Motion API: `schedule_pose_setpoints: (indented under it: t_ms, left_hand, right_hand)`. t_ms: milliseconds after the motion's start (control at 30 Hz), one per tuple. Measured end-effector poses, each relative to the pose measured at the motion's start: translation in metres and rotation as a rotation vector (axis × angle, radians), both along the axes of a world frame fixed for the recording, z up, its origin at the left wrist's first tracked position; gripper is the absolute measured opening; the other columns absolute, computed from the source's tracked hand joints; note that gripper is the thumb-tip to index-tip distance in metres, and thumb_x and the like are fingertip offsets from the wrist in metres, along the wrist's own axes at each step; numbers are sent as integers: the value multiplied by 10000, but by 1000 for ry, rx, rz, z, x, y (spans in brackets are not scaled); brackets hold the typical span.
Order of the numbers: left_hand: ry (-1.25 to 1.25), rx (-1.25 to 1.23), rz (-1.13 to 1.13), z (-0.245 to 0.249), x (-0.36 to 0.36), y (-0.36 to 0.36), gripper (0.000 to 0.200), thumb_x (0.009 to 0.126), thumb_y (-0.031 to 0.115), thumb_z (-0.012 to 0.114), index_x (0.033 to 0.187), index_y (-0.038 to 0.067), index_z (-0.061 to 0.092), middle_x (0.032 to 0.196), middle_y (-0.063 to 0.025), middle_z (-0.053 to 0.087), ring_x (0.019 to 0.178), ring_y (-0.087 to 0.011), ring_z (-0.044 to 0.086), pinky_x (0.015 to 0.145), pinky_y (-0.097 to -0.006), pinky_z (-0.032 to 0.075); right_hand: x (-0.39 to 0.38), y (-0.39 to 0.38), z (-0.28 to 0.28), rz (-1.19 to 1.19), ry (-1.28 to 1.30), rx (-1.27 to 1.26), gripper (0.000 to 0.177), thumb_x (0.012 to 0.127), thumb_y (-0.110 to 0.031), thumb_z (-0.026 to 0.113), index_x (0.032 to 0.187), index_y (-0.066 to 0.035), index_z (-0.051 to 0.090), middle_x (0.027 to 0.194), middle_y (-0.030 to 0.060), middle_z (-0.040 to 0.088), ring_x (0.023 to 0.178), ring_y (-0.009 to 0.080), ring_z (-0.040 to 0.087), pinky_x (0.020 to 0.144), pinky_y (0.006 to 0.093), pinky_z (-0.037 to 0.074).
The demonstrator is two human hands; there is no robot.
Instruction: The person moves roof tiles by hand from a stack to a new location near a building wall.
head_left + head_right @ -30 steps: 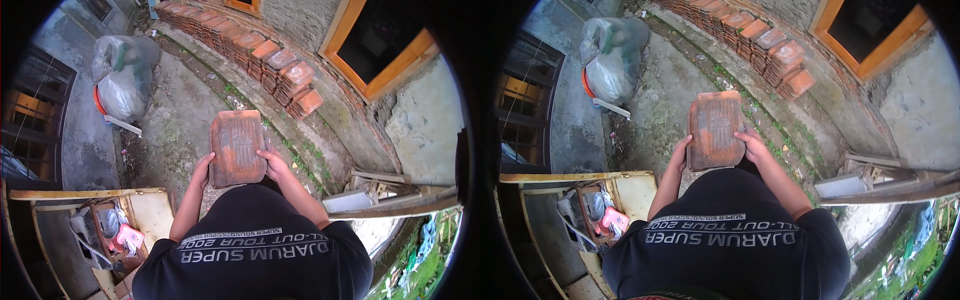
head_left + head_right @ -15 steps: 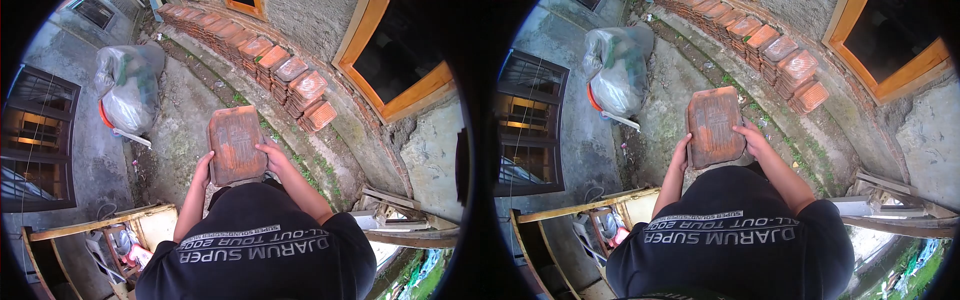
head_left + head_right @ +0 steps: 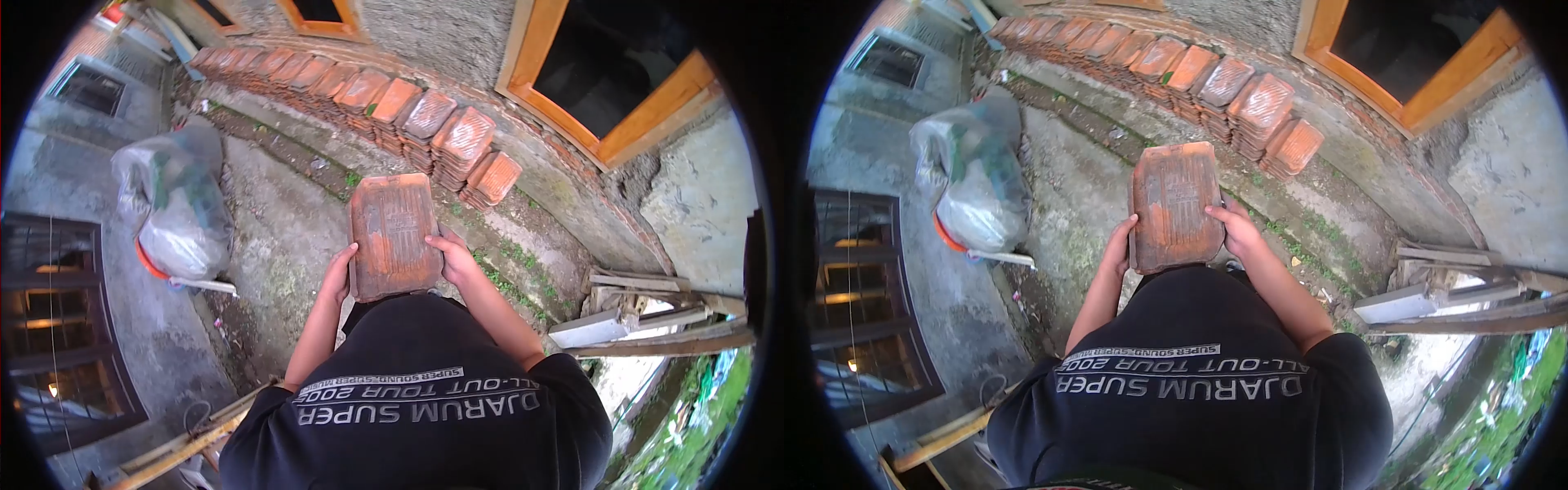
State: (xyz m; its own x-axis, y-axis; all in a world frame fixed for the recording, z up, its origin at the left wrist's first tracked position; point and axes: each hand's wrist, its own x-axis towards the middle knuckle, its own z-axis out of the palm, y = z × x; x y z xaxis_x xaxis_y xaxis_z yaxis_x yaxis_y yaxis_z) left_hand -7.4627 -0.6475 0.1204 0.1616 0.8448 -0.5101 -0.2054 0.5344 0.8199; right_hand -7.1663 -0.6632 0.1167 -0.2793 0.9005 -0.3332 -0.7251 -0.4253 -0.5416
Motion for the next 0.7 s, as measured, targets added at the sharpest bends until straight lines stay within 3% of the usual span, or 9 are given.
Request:
schedule_pose_setpoints:
  t_ms: [367, 533, 700]
  left_hand:
    - [8, -9, -362, -21, 72, 209, 488, 1011, 347, 570, 1275, -62, 609, 1199, -173, 694, 1056, -277, 702, 943, -403, 557]
    - [22, -89, -481, -13, 83, 262, 452, 1012, 339, 570, 1236, -49, 632, 1162, -161, 704, 1026, -261, 709, 904, -392, 565]
    - [-20, -173, -554, -20, 98, 289, 482, 1008, 344, 597, 1295, -43, 604, 1212, -159, 688, 1066, -253, 694, 923, -393, 555]
  right_hand:
    - [31, 94, -18, -449, 47, 2, 739, 899, -39, 647, 1540, 47, 292, 1442, 203, 527, 1316, 311, 539, 1119, 443, 446]
    - [16, 116, -24, -603, 38, 6, 653, 927, -16, 608, 1516, 42, 332, 1418, 178, 551, 1276, 302, 578, 1106, 452, 472]
    - [23, 126, -16, -658, 18, -98, 641, 931, -17, 609, 1514, 31, 347, 1407, 176, 554, 1279, 302, 576, 1097, 462, 482]
